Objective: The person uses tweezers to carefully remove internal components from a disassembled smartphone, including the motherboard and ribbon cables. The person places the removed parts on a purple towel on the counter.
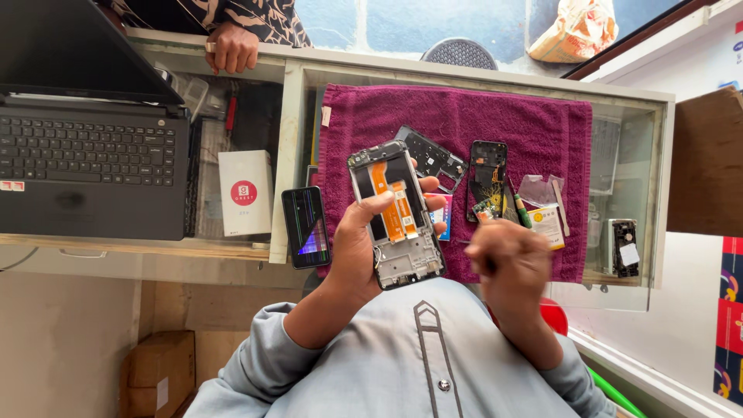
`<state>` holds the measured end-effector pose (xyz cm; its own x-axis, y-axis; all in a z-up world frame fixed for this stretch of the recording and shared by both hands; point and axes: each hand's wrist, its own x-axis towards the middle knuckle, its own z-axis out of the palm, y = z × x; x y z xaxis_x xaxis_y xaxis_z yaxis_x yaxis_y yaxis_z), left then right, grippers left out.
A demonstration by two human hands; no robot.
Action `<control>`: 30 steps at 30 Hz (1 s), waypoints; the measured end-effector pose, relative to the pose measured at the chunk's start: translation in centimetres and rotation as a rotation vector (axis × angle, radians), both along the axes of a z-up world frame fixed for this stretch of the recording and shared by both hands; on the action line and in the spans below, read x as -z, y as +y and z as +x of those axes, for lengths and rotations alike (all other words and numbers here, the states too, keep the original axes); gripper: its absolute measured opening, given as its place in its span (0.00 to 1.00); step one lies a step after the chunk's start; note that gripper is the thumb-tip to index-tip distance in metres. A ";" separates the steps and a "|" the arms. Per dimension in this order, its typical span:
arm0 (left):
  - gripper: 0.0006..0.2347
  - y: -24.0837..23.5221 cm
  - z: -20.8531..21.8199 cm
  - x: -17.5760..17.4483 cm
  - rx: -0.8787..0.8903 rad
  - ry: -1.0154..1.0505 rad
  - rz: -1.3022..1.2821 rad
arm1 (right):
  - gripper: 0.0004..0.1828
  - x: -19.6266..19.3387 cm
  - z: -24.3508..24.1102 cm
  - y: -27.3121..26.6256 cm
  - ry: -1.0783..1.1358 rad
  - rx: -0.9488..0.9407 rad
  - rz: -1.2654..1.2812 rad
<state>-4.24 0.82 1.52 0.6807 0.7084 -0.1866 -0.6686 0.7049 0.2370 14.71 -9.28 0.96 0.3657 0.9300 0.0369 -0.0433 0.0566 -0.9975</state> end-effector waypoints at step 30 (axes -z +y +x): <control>0.21 -2.1 0.5 1.1 0.183 -0.274 -0.143 | 0.06 -6.3 -3.7 -3.5 -0.355 -0.042 0.355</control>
